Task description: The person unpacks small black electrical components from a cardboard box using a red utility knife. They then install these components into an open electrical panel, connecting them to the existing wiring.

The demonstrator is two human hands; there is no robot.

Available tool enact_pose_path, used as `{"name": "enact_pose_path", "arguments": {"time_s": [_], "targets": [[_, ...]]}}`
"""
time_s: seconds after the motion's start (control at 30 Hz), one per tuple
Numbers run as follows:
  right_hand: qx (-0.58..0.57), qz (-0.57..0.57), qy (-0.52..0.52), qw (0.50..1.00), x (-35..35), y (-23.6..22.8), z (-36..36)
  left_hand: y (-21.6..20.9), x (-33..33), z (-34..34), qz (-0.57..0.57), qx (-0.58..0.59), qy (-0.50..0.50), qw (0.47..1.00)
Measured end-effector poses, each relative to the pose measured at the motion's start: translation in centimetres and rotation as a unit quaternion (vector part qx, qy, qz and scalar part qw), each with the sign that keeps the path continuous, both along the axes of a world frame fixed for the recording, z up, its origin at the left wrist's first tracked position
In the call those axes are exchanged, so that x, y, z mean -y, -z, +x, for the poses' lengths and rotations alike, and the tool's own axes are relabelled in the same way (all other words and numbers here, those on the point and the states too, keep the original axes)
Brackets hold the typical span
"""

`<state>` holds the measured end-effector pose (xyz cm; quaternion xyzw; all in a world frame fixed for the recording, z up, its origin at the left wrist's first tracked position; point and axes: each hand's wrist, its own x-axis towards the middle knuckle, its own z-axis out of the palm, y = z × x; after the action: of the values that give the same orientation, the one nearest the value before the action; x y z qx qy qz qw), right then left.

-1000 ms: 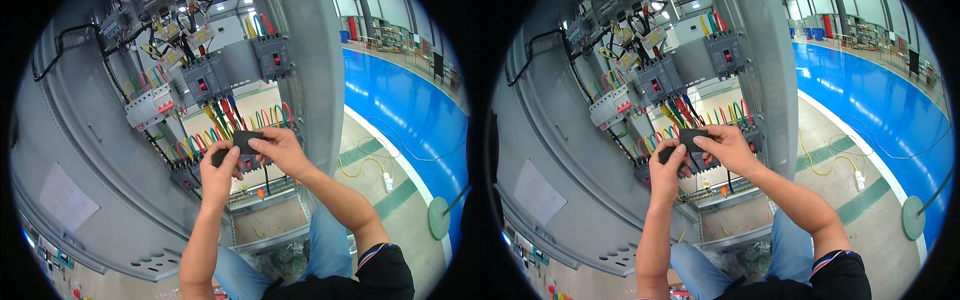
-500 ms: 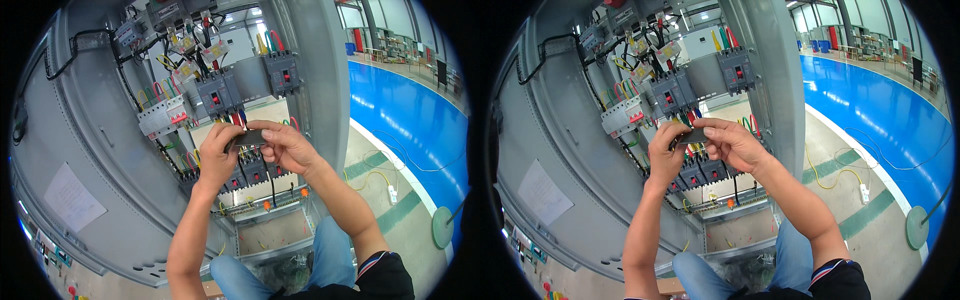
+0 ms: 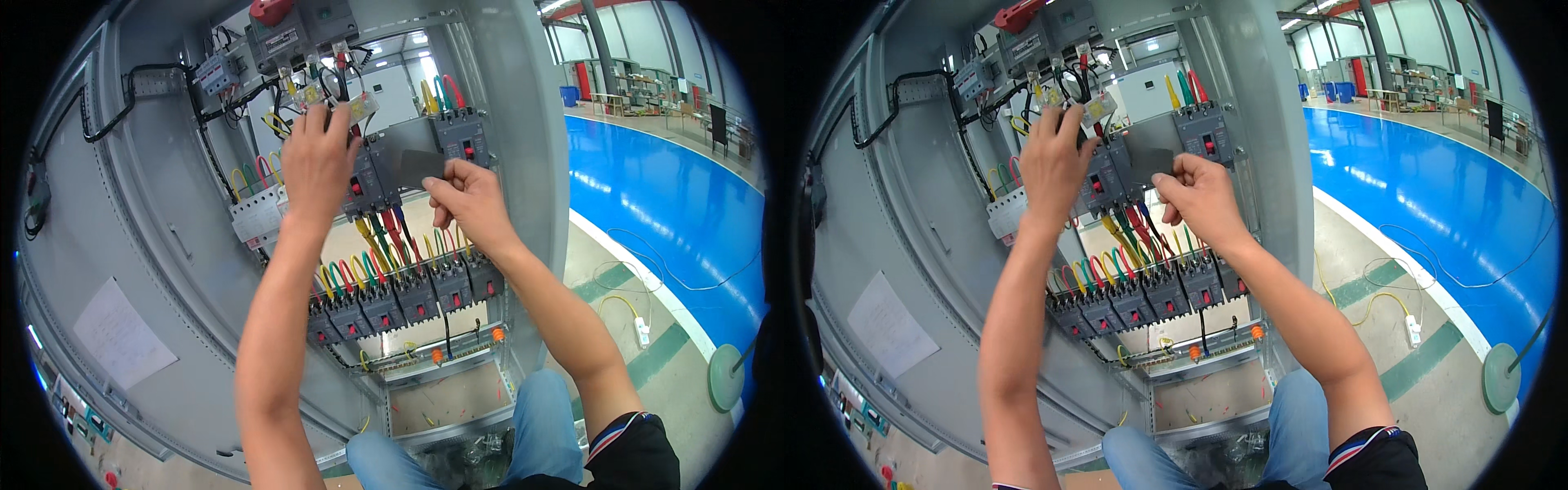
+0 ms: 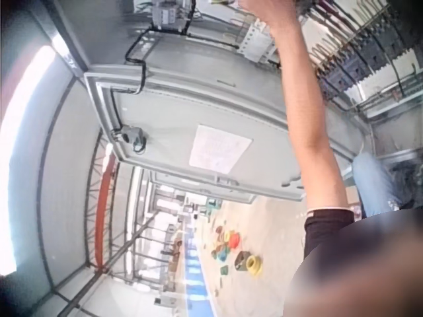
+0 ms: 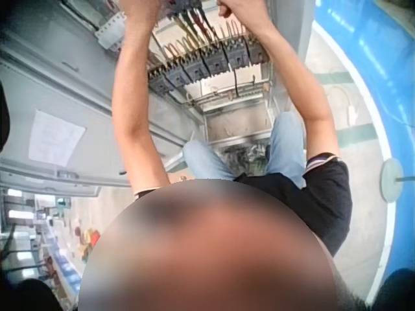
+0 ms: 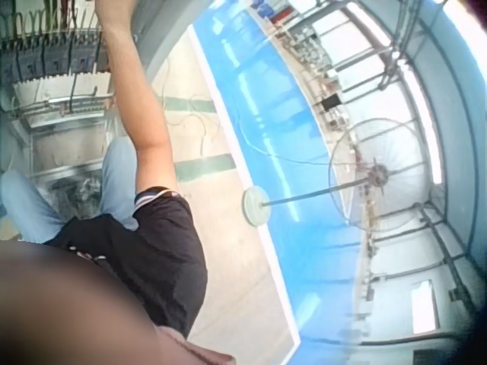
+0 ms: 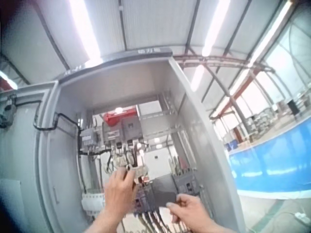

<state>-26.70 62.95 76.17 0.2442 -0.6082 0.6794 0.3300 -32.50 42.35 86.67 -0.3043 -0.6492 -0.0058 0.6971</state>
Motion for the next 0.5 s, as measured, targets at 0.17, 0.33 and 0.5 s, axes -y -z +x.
{"name": "enact_pose_path", "arguments": {"time_s": [0.17,0.33,0.5], "targets": [[-0.054,-0.001,0.012,0.998,1.7,-2.0,-1.7,-3.4,-0.1,-2.1,-0.049,-0.018,-0.130,0.990],[-0.123,0.088,0.130,0.980,3.0,-4.0,-3.6,-5.5,0.2,-3.6,-0.032,-0.037,-0.080,0.996],[-0.204,0.167,0.249,0.932,5.0,-7.0,-6.1,-7.6,1.4,-4.2,-0.067,-0.033,-0.022,0.997]]}}
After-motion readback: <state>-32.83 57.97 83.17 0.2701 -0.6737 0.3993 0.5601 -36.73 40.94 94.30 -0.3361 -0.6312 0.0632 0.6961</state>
